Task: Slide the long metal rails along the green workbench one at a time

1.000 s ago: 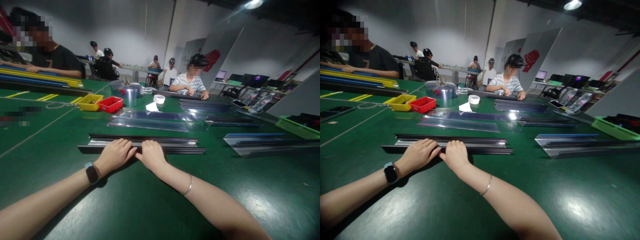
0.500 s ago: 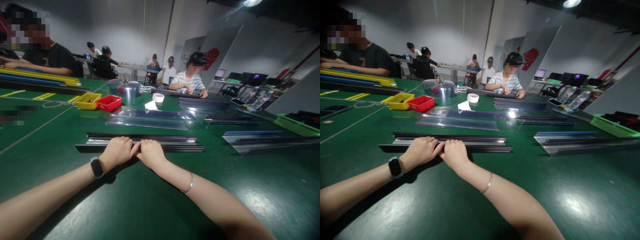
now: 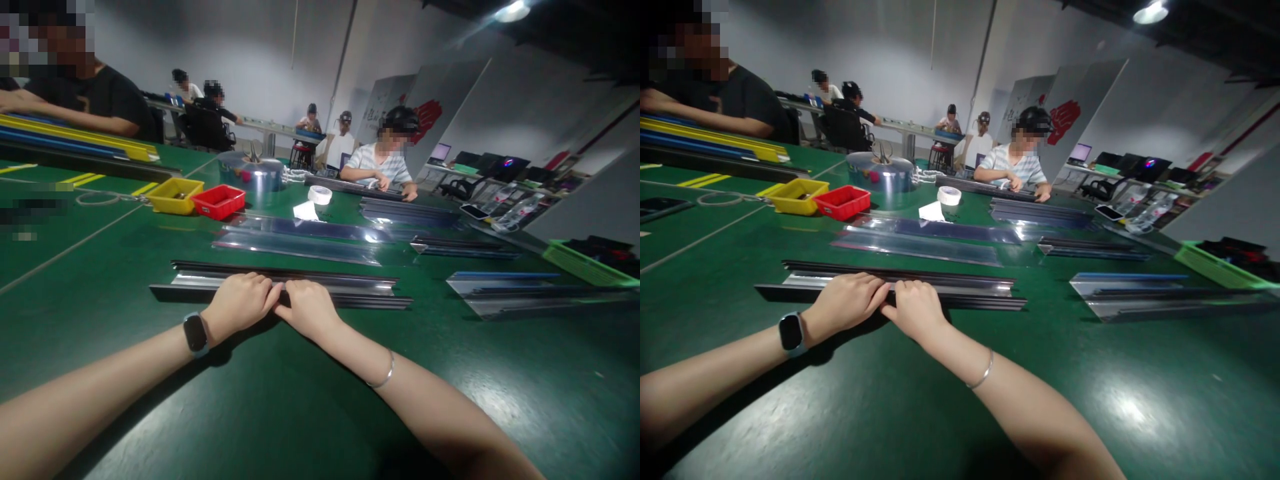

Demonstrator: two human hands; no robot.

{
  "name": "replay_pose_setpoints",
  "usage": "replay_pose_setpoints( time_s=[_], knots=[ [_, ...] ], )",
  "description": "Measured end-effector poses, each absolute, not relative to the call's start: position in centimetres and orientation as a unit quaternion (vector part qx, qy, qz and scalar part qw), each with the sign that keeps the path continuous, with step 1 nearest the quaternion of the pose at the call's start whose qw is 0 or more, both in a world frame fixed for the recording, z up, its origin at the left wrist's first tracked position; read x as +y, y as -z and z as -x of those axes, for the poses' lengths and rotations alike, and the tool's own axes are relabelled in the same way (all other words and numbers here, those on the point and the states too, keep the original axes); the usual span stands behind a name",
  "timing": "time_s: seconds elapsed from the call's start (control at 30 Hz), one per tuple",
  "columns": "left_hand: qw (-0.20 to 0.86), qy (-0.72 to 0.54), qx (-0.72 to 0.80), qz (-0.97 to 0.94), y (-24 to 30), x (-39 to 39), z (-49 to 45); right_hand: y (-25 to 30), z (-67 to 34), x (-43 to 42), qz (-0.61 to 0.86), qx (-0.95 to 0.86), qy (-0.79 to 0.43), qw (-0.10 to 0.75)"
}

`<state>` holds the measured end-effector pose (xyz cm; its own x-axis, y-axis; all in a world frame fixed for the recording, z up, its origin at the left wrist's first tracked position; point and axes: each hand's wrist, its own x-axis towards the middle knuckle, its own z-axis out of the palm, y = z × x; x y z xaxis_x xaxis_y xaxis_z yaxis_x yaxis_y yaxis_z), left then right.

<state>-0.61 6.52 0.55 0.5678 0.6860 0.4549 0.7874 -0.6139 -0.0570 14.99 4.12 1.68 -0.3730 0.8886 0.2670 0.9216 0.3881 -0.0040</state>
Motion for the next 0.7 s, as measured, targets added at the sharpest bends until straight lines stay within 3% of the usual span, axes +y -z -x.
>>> replay_pose_setpoints(
  time_s=[0.7],
  knots=[
    [0.152, 0.189, -0.438, 0.866, -0.27, 6.35, 0.76, -1.44, -15.24, 4.44, 0.524, -0.839, 0.061, 0.135]
  ],
)
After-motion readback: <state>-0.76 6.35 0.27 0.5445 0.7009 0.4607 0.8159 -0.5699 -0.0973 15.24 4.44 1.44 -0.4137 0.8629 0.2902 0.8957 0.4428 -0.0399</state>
